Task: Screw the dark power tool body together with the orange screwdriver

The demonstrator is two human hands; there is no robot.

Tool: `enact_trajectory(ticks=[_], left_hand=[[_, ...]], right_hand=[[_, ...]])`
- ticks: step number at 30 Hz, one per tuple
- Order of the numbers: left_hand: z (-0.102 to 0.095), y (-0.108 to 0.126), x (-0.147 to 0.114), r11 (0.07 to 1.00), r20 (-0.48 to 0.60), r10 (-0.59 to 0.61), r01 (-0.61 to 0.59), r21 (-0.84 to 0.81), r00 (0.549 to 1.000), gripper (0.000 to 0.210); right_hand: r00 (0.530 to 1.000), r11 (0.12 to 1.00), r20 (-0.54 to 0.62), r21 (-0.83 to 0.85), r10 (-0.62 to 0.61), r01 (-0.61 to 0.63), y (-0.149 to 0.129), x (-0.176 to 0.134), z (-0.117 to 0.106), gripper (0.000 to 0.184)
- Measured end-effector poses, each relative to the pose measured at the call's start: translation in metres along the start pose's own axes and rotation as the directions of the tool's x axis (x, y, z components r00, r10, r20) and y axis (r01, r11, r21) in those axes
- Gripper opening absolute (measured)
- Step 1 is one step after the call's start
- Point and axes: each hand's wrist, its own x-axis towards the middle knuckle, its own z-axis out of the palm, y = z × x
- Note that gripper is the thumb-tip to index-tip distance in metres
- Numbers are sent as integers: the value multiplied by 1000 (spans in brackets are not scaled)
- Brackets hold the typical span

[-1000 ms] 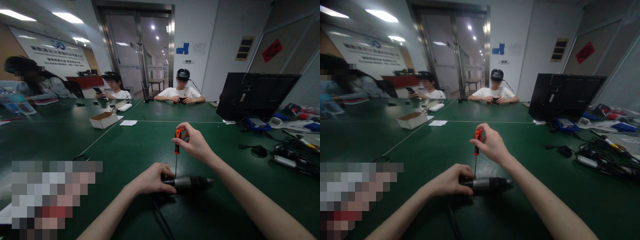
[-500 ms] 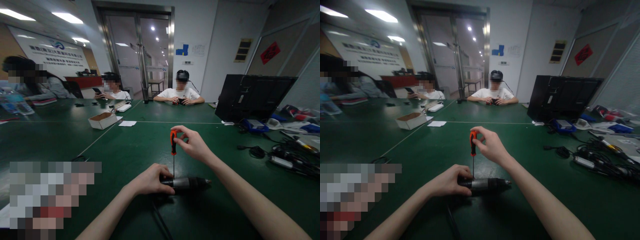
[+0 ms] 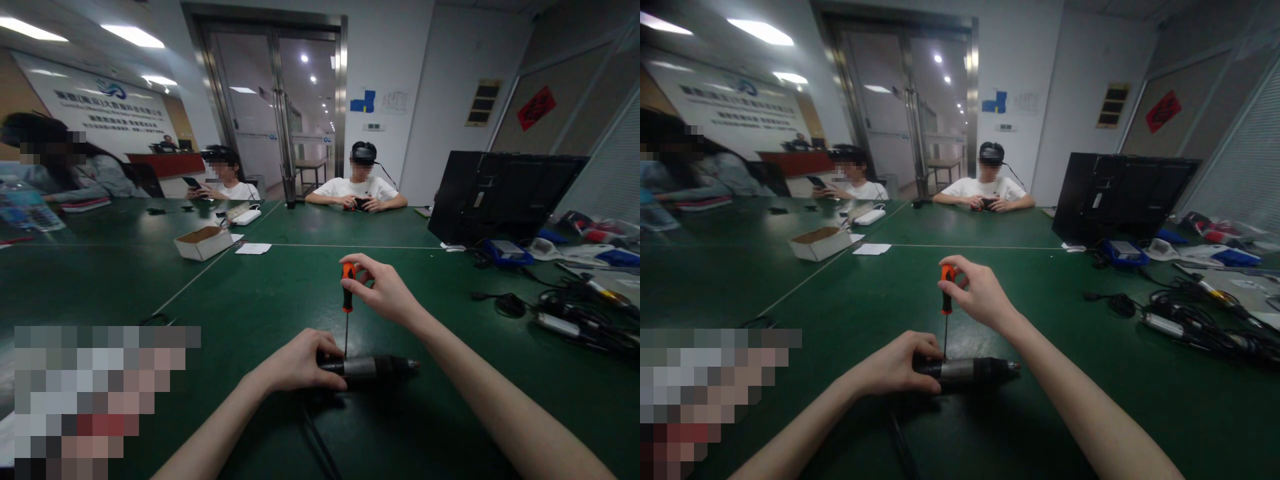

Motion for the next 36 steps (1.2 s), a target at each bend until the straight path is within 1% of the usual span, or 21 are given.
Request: enact_trajectory(ticks=[4, 9, 11, 17, 25, 31, 36], left_hand=[[0, 0, 0, 1000, 1, -6, 6, 0, 1000, 34], [-1, 0, 0, 1000, 6, 1, 0, -4, 1000, 34], [-1, 0, 0, 1000, 4, 6, -6, 2, 1000, 35], [-1, 2, 0, 1000, 4, -1, 1, 3, 1000, 35], [-1, 1, 0, 1000, -2, 0, 0, -7, 1000, 35], [-1, 2, 0, 1000, 8, -2, 2, 7, 1000, 37], [-2, 2, 0, 1000, 7, 2, -2, 12, 1000, 34]], right_hand=[[1000, 1000, 27, -6, -4, 4, 1, 0, 1, 29], [999, 999, -12, -23, 34, -35, 3, 0, 2, 33], [999, 999, -24, -26, 40, -41, 3, 0, 2, 32], [1000, 999, -5, -50, 13, -13, 0, -1, 1, 27], [1000, 997, 19, -74, 1, 1, 1, 0, 0, 32], [999, 997, 3, -65, 32, -31, 4, 0, 2, 31], [998, 997, -31, -61, 48, -50, 4, 0, 2, 31]])
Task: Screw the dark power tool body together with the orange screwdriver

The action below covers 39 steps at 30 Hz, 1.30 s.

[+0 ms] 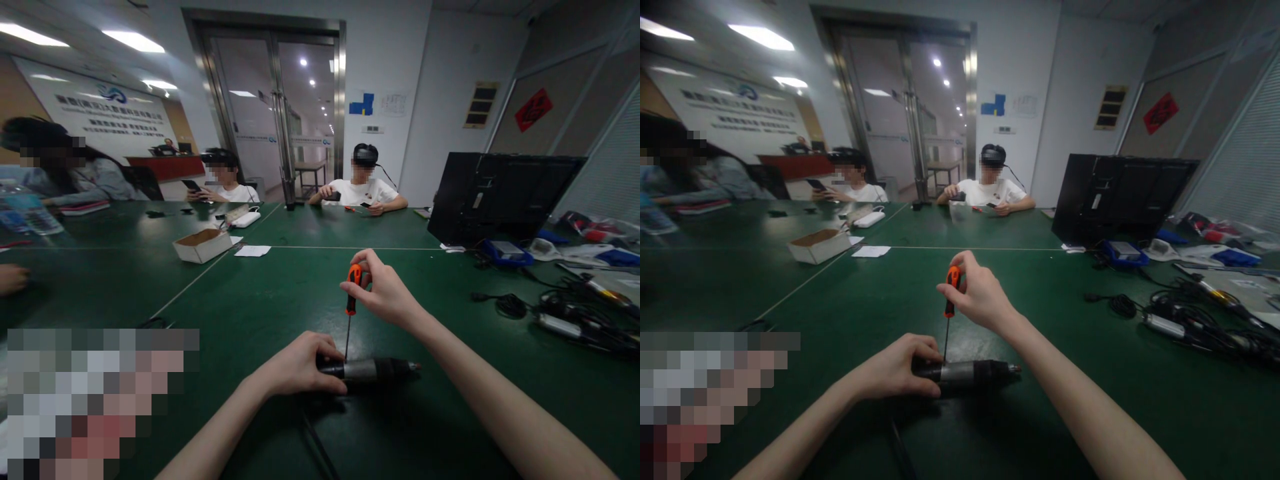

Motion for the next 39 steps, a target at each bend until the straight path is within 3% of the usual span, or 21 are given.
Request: enact_trajectory(ticks=[9, 17, 27, 34, 39], left_hand=[[0, -1, -1, 1000, -4, -8, 8, -20, 1000, 36], [1, 0, -1, 1000, -17, 3, -4, -17, 1000, 30], [2, -2, 0, 1000, -20, -3, 2, -19, 1000, 32], [1, 0, 0, 1000, -17, 4, -4, -1, 1000, 32], [1, -1, 0, 1000, -16, 2, -2, 12, 1000, 33]], right_hand=[[997, 997, 37, 44, -68, 67, -7, 0, -5, 24], [999, 997, -38, 72, -21, 24, -6, 0, -2, 31], [998, 992, 16, 113, -61, 59, -5, 2, -2, 26], [999, 992, -49, 123, -2, 8, -1, 0, 3, 37], [1000, 991, -23, 137, 3, 0, -1, 0, 2, 32]])
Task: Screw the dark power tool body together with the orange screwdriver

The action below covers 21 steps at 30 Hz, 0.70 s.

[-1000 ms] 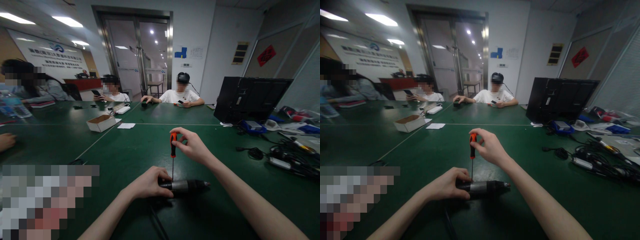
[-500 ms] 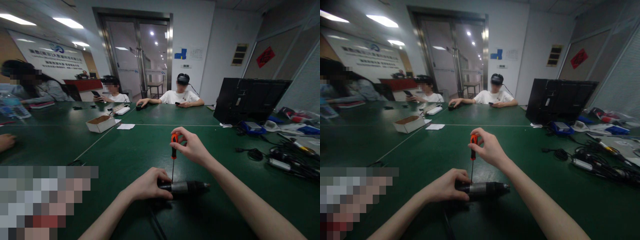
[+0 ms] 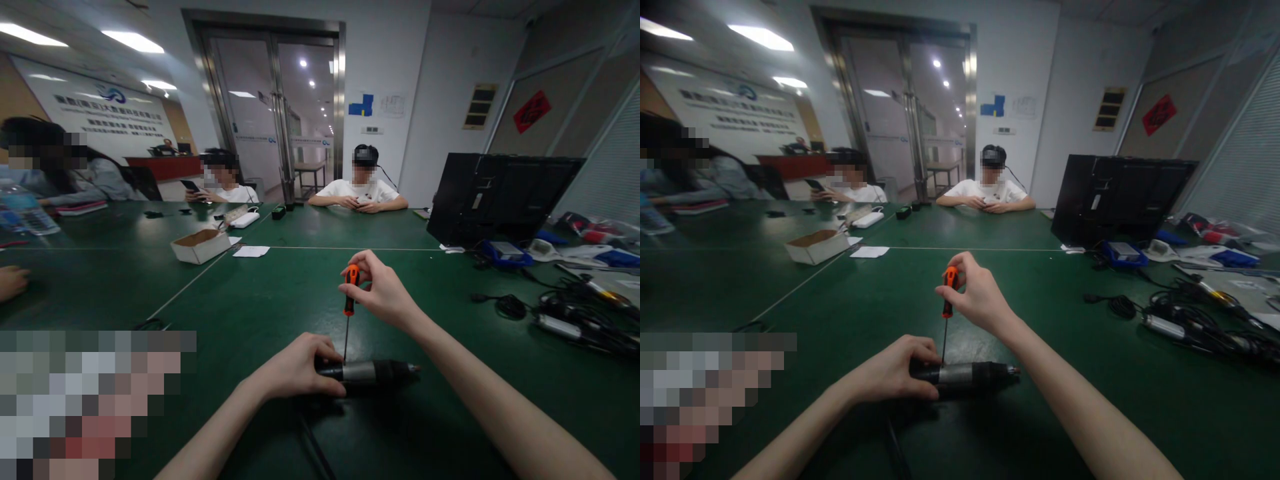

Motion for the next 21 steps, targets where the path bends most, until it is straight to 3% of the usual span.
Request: enact_trajectory(ticks=[6, 13, 21], left_hand=[[-1, 0, 0, 999, 0, -20, 20, -25, 1000, 32], [2, -2, 1, 1000, -6, 1, -1, -13, 1000, 31], [0, -2, 0, 1000, 2, 0, 0, -10, 1000, 35]], right_hand=[[998, 999, 52, -14, -41, 42, -3, 1, -3, 30], [1000, 1000, -6, -26, -6, 5, -1, 0, 1, 35], [999, 998, 44, -47, -27, 29, -4, 0, -3, 34]])
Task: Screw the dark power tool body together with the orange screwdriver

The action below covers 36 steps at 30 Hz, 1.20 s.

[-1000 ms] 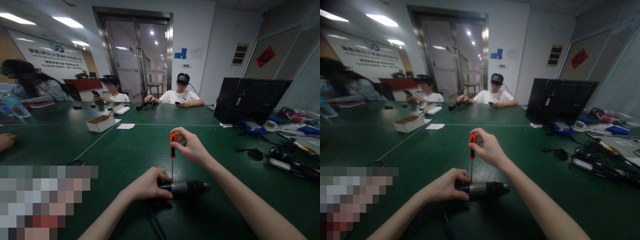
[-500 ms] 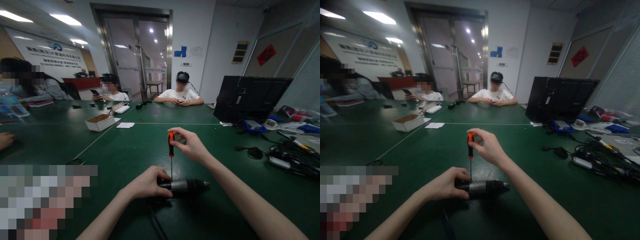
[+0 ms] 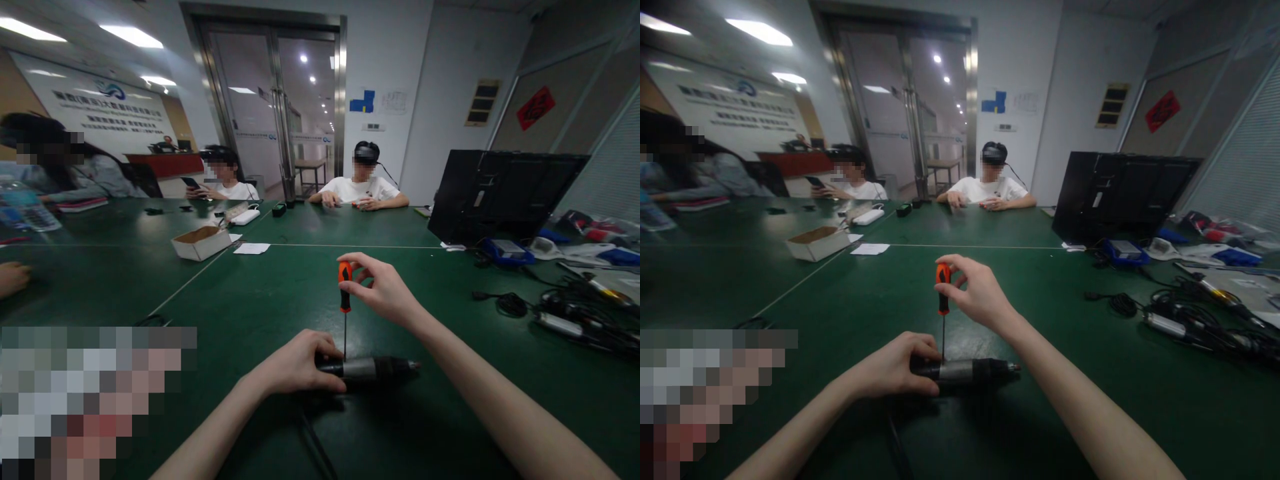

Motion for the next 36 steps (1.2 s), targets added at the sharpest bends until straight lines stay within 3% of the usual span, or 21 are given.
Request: enact_trajectory(ticks=[10, 19, 27, 36], left_hand=[[1, 0, 0, 1000, 4, 14, -14, 5, 1000, 34], [-2, 3, 0, 1000, 12, 0, -1, 4, 1000, 36], [0, 1, 1, 1000, 4, 15, -15, 5, 1000, 35], [-1, 3, 0, 1000, 1, 0, 0, -19, 1000, 35]], right_hand=[[1000, 999, -6, -34, 8, -8, 0, -1, 0, 29], [998, 996, 58, -78, -27, 32, -5, 0, -9, 31], [1000, 995, -1, -97, 15, -15, 0, -1, -6, 33], [999, 994, 37, -101, -26, 30, -1, 0, -8, 28]])
